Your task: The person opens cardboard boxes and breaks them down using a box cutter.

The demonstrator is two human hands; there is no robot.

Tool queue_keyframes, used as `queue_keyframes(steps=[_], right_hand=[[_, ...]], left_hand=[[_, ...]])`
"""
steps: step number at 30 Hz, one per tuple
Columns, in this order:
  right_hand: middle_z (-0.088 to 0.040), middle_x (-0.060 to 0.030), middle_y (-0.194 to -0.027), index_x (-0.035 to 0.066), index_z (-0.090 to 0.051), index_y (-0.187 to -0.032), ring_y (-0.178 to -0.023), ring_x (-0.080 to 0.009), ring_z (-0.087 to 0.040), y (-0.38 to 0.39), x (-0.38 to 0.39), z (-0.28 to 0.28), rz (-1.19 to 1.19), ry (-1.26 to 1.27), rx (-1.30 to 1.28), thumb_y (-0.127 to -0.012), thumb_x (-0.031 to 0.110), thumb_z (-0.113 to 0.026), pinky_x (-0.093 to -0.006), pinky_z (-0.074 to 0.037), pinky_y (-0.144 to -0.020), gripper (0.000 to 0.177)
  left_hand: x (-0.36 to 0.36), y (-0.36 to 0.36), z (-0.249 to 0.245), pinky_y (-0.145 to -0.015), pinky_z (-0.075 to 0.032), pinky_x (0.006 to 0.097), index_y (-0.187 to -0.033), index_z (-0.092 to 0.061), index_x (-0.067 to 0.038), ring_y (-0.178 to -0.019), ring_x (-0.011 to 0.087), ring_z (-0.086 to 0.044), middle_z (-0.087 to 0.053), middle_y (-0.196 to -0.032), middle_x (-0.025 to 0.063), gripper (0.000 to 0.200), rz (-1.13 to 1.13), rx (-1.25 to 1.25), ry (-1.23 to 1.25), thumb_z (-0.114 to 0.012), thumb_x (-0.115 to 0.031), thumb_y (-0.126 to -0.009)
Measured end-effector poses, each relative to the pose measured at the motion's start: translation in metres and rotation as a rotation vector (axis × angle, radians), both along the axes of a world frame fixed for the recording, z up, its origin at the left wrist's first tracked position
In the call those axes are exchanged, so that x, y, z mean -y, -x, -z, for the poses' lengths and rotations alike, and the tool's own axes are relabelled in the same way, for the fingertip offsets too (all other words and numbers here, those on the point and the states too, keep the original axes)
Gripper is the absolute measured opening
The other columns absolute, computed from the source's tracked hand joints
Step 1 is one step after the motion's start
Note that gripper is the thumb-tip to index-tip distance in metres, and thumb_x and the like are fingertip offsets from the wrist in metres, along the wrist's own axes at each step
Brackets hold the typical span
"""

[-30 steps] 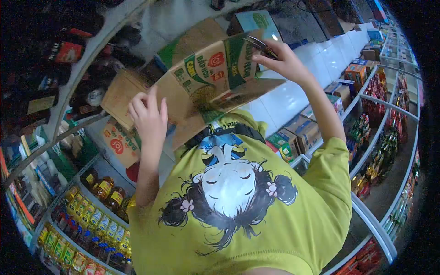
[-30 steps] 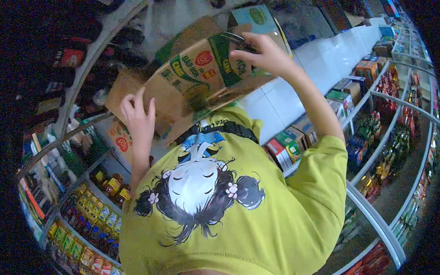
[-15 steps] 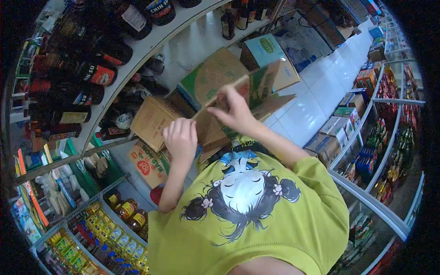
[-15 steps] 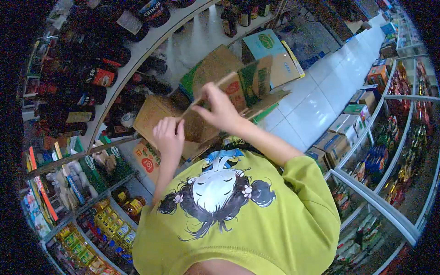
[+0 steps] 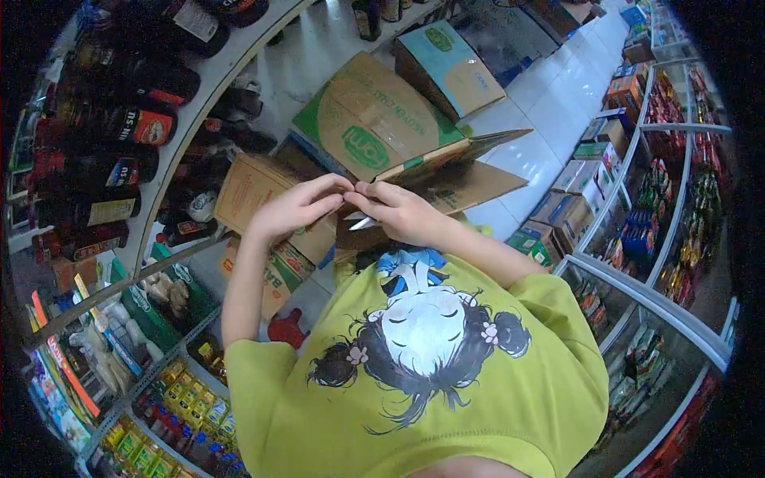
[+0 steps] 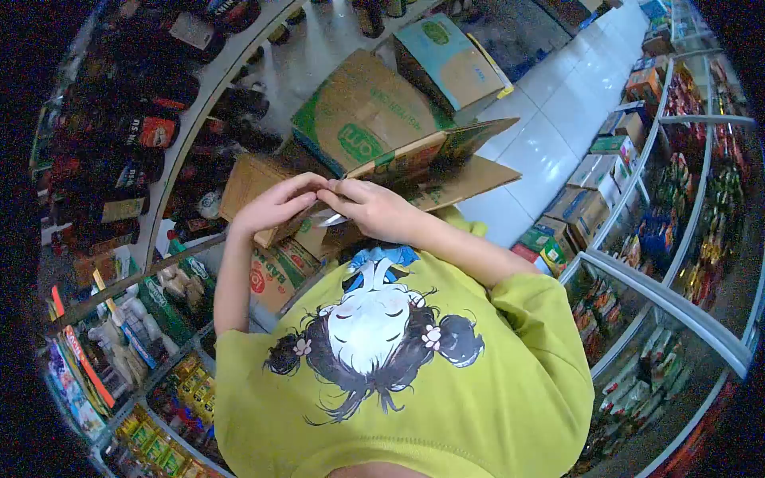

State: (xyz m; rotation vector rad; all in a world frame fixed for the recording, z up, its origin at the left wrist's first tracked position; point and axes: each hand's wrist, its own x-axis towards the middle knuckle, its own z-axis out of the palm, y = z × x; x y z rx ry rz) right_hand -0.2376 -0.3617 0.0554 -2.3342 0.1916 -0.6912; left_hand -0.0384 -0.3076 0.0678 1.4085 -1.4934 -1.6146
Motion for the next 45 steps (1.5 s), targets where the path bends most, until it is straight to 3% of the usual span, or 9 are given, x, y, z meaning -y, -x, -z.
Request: queue_keyframes(steps=[3, 5, 6, 9, 14, 19, 20, 31, 45], right_hand=[[-0.045, -0.0148, -0.092, 0.000, -0.043, -0.107, -0.085, -0.0291, -0.047, 0.007, -0.005, 0.006, -0.019, 0.006, 0.042, -0.057, -0.005, -0.048, -0.0328, -0.040, -0.073, 0.051], [-0.044, -0.0148, -0.092, 0.000, -0.043, -0.106, -0.084, -0.0289, -0.047, 0.009, -0.006, 0.004, -0.025, -0.004, 0.035, -0.056, -0.004, -0.049, -0.0329, -0.040, -0.073, 0.050], [-0.044, -0.0149, -0.092, -0.001, -0.043, -0.105, -0.084, -0.0287, -0.047, 0.008, -0.007, 0.003, -0.033, -0.014, 0.034, -0.056, -0.004, -0.049, -0.0331, -0.040, -0.072, 0.050], [-0.044, -0.0150, -0.092, -0.002, -0.043, -0.104, -0.085, -0.0291, -0.047, 0.007, -0.008, 0.002, -0.062, -0.019, -0.022, -0.057, -0.003, -0.048, -0.0338, -0.040, -0.072, 0.047], [-0.044, -0.0152, -0.090, -0.003, -0.043, -0.102, -0.083, -0.0300, -0.045, 0.004, -0.011, -0.001, -0.151, -0.034, -0.014, -0.058, -0.001, -0.049, -0.0342, -0.039, -0.072, 0.044], [-0.046, -0.0173, -0.093, -0.005, -0.043, -0.103, -0.079, -0.0293, -0.048, 0.011, -0.014, -0.005, -0.032, -0.048, -0.056, -0.058, -0.005, -0.050, -0.0314, -0.041, -0.069, 0.046], [-0.044, -0.0153, -0.088, -0.005, -0.043, -0.101, -0.079, -0.0280, -0.047, 0.014, -0.016, -0.005, -0.026, -0.058, -0.073, -0.061, 0.000, -0.048, -0.0325, -0.040, -0.069, 0.040], [-0.043, -0.0101, -0.086, 0.003, -0.043, -0.097, -0.049, -0.0161, -0.053, 0.005, -0.027, -0.024, 0.277, 0.268, -0.449, -0.065, 0.009, -0.046, -0.0253, -0.041, -0.038, 0.032], [-0.045, -0.0081, -0.070, 0.004, -0.042, -0.067, -0.039, -0.0117, -0.048, -0.001, -0.013, -0.026, 0.280, 0.408, -0.414, -0.062, 0.012, -0.049, -0.0240, -0.037, -0.031, 0.012]], left_hand=[[0.001, 0.005, -0.013, -0.050, -0.040, 0.0239, -0.100, -0.046, -0.005, -0.057, 0.0118, -0.050, -0.052, -0.067, 0.0056, 0.024, 0.187, 0.116, 0.018, -0.042, -0.019, -0.081], [0.001, 0.009, -0.023, -0.057, -0.043, 0.0314, -0.101, -0.046, -0.005, -0.066, 0.0249, -0.056, -0.055, -0.072, 0.0146, 0.024, 0.298, 0.348, 0.304, -0.040, -0.017, -0.080], [0.005, 0.010, -0.033, -0.067, -0.043, 0.0366, -0.105, -0.043, -0.004, -0.078, 0.0327, -0.053, -0.055, -0.084, 0.0179, 0.029, 0.359, 0.425, 0.219, -0.043, -0.014, -0.077], [0.017, 0.014, -0.050, -0.063, -0.043, 0.0376, -0.104, -0.043, -0.004, -0.074, 0.0328, -0.053, -0.055, -0.083, 0.0169, 0.032, 0.480, 0.657, 0.135, -0.047, -0.014, -0.074], [0.020, 0.023, -0.030, -0.060, -0.043, 0.0391, -0.103, -0.042, -0.004, -0.070, 0.0323, -0.053, -0.055, -0.077, 0.0159, 0.037, 0.590, 0.627, 0.148, -0.052, -0.012, -0.068], [0.005, 0.039, -0.017, -0.056, -0.044, 0.0378, -0.095, -0.046, -0.005, -0.066, 0.0309, -0.054, -0.056, -0.071, 0.0142, 0.031, 0.248, 0.743, 0.341, -0.053, -0.009, -0.065], [-0.002, 0.043, -0.007, -0.047, -0.044, 0.0367, -0.076, -0.045, -0.007, -0.054, 0.0252, -0.055, -0.054, -0.058, 0.0099, 0.014, 0.135, 0.745, 0.605, -0.052, -0.013, -0.066], [0.008, 0.026, 0.004, -0.041, -0.033, 0.0249, -0.061, -0.039, -0.014, -0.042, 0.0120, -0.046, -0.041, -0.050, -0.0024, 0.010, 0.202, 1.214, 1.138, -0.048, -0.019, -0.062], [0.032, 0.021, 0.012, -0.042, -0.031, 0.0250, -0.053, -0.037, -0.016, -0.041, 0.0117, -0.047, -0.042, -0.045, -0.0032, 0.016, 0.118, 1.232, 1.203, -0.051, -0.022, -0.060]])
